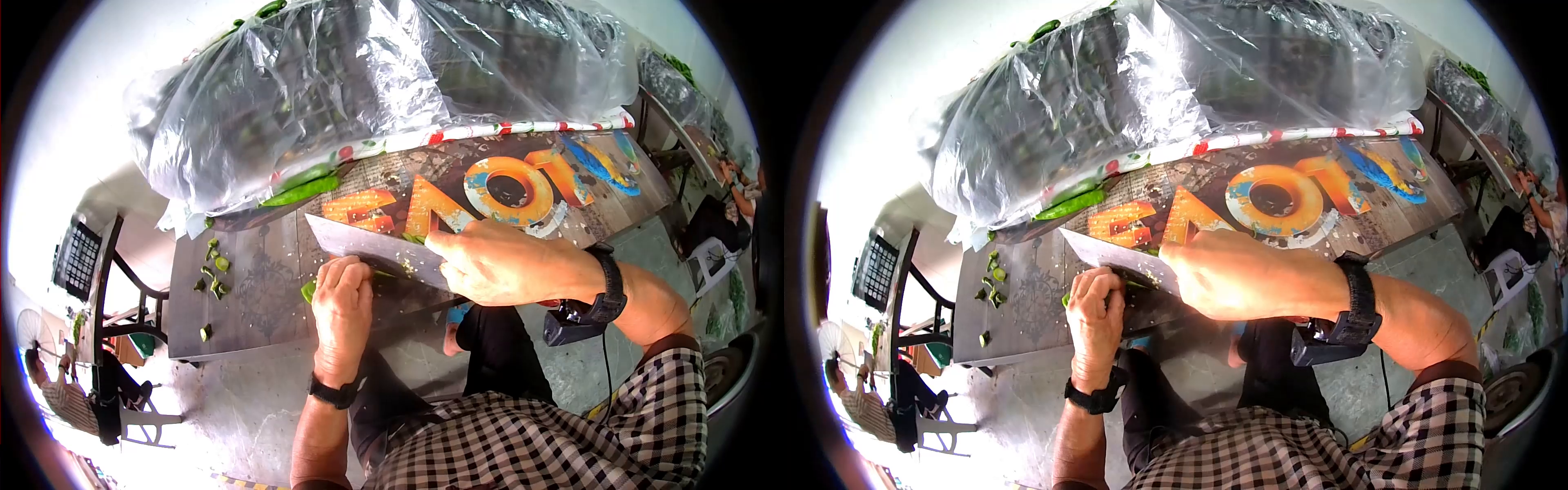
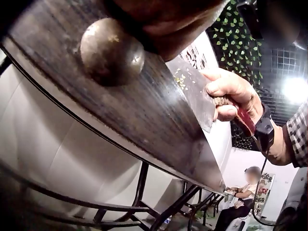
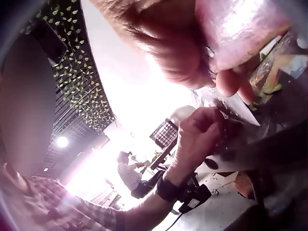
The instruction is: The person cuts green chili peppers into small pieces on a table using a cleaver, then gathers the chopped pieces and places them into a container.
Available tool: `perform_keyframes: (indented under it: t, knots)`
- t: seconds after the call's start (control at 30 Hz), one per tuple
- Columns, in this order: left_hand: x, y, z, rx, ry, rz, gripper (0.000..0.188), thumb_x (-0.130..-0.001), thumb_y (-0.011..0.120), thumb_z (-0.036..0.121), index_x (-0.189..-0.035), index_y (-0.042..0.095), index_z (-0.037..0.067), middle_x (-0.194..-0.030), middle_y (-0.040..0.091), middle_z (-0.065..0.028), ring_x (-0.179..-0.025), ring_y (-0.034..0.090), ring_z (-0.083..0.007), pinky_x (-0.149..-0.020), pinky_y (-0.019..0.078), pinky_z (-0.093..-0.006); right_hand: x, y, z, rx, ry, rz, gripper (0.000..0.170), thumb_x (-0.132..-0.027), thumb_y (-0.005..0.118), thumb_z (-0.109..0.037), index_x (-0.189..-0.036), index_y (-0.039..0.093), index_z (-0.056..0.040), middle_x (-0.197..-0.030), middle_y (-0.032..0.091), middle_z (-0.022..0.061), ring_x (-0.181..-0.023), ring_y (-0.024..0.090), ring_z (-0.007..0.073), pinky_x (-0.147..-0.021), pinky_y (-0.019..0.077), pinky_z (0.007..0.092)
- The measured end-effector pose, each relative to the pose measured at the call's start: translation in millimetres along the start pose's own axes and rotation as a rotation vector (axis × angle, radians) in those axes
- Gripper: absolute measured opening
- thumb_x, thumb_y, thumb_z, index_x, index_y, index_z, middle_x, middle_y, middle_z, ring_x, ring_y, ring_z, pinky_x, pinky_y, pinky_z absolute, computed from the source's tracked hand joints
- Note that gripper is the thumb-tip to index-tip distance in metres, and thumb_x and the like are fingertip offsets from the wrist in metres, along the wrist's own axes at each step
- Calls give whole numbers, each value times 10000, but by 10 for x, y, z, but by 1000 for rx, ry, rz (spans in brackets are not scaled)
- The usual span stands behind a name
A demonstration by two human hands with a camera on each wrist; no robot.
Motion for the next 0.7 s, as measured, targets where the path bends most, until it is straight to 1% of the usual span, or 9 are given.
perform_keyframes:
  t: [0.13, 0.23, 0.33, 0.43, 0.5, 0.57, 0.63, 0.7]
  knots:
    - [4, 2, -3, 14, -7, -5, 157, -762, 657, -60, -875, 607, 38, -945, 644, -114, -932, 609, -341, -843, 504, -423, -9, 8, 12, -24, 17, -20, 166, -861, 575, -82, -893, 477, 47, -556, 521, 236, -518, 553, 434, -497, 410, 502]
    - [-2, -2, -8, 5, -13, -20, 160, -759, 656, -58, -882, 610, 34, -950, 646, -120, -934, 610, -346, -843, 504, -425, -49, 7, 27, 13, -20, -29, 162, -857, 583, -83, -872, 476, 37, -557, 519, 233, -536, 564, 429, -513, 413, 498]
    - [-3, -5, -2, 2, -24, -30, 164, -752, 655, -57, -884, 613, 32, -953, 649, -125, -934, 610, -351, -840, 504, -424, -132, -19, -3, -38, 5, -71, 130, -846, 509, -52, -805, 518, 71, -649, 574, 275, -641, 613, 441, -592, 458, 499]
    - [-18, -16, 6, 2, -27, -32, 162, -744, 653, -59, -874, 615, 29, -951, 650, -130, -929, 609, -355, -831, 505, -425, -238, 46, 56, -12, -97, -68, 127, -848, 516, -56, -815, 532, 65, -687, 597, 278, -666, 628, 435, -604, 461, 501]
    - [-18, -14, 6, -1, -30, -34, 157, -740, 653, -60, -864, 616, 28, -947, 649, -131, -924, 608, -357, -821, 505, -427, -315, 60, 45, 4, -125, -68, 130, -847, 524, -63, -833, 544, 64, -705, 616, 272, -682, 642, 430, -608, 474, 500]
    - [-20, -9, 10, -7, -35, -38, 151, -737, 654, -59, -855, 617, 28, -940, 649, -131, -918, 607, -358, -811, 506, -427, -392, 115, 24, 13, -129, -46, 138, -850, 530, -72, -853, 556, 63, -719, 631, 266, -694, 653, 425, -609, 488, 499]
    - [-33, 2, 22, 2, -23, 1, 143, -714, 644, -73, -817, 613, 21, -886, 649, -126, -861, 608, -348, -764, 505, -419, -482, 206, 23, 18, -113, 3, 151, -854, 533, -83, -874, 566, 63, -729, 643, 259, -701, 663, 420, -609, 502, 497]
    - [-36, 4, 28, 7, -17, 22, 138, -703, 640, -78, -798, 611, 19, -857, 647, -123, -830, 607, -343, -739, 504, -414, -564, 274, 30, 15, -102, 26, 98, -864, 508, -64, -834, 521, 28, -610, 534, 213, -566, 585, 386, -524, 427, 484]
Point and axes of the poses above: each hand's wrist, its own x-axis away from the middle knuckle, its own y-axis out of the palm, z = x × y, the point moved 1 cm from there along -x, towards the middle knuckle
